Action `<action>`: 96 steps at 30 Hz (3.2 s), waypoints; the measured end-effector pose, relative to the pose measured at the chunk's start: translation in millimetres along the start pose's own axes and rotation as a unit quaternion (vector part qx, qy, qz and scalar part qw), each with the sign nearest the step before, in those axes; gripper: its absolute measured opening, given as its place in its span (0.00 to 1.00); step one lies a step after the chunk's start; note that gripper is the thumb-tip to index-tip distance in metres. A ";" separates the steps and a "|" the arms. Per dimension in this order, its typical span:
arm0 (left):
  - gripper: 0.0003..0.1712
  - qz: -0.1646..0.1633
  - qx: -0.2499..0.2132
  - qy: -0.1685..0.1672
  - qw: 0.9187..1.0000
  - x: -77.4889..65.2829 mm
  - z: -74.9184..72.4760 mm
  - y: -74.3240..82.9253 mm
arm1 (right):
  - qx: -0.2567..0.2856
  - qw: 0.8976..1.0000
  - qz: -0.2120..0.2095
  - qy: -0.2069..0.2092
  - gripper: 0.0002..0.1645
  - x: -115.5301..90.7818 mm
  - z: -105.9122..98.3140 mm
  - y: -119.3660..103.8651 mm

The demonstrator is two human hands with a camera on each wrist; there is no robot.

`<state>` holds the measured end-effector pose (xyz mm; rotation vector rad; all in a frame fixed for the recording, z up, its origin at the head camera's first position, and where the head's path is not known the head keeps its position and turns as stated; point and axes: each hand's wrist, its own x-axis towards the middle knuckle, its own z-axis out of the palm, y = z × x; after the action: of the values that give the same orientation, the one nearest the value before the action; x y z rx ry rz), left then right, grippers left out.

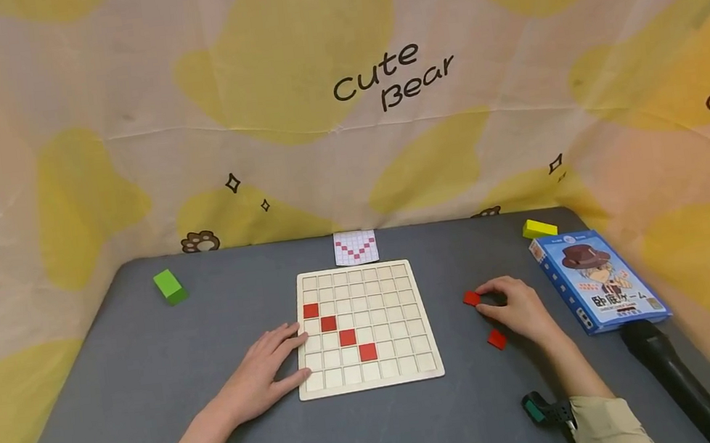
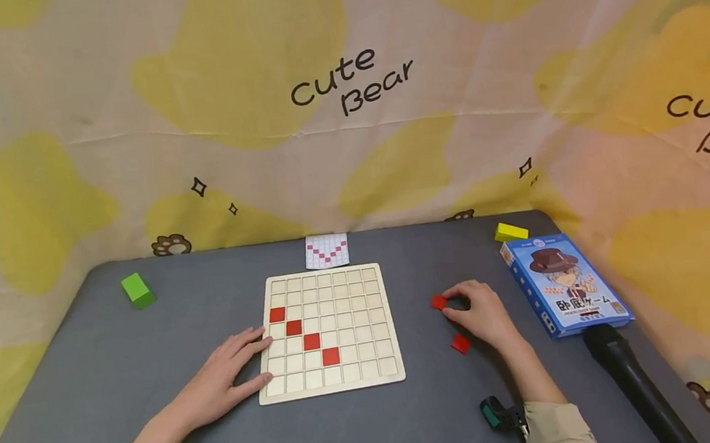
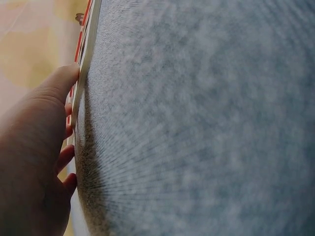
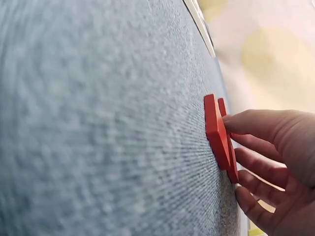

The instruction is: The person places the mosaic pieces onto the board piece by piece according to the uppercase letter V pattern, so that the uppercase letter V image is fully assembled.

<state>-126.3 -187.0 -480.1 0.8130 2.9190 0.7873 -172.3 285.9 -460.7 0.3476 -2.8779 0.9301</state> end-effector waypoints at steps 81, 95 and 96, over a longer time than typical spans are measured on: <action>0.37 -0.010 0.002 -0.004 1.000 1.6 1.7 -0.6 | 0.056 0.986 -0.147 -0.057 0.16 10.4 81.3 -108.6; 0.36 -0.010 0.000 -0.004 1.000 0.8 1.1 -0.3 | 0.003 0.998 -0.056 0.031 0.12 -10.2 31.4 -48.8; 0.36 -0.009 0.000 -0.003 1.000 0.9 1.0 -0.1 | -0.003 0.998 -0.047 0.033 0.12 -12.4 26.0 -42.6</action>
<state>-127.0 -186.1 -480.9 0.7859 2.9160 0.7818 -150.5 239.3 -459.6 0.4393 -2.7774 0.8992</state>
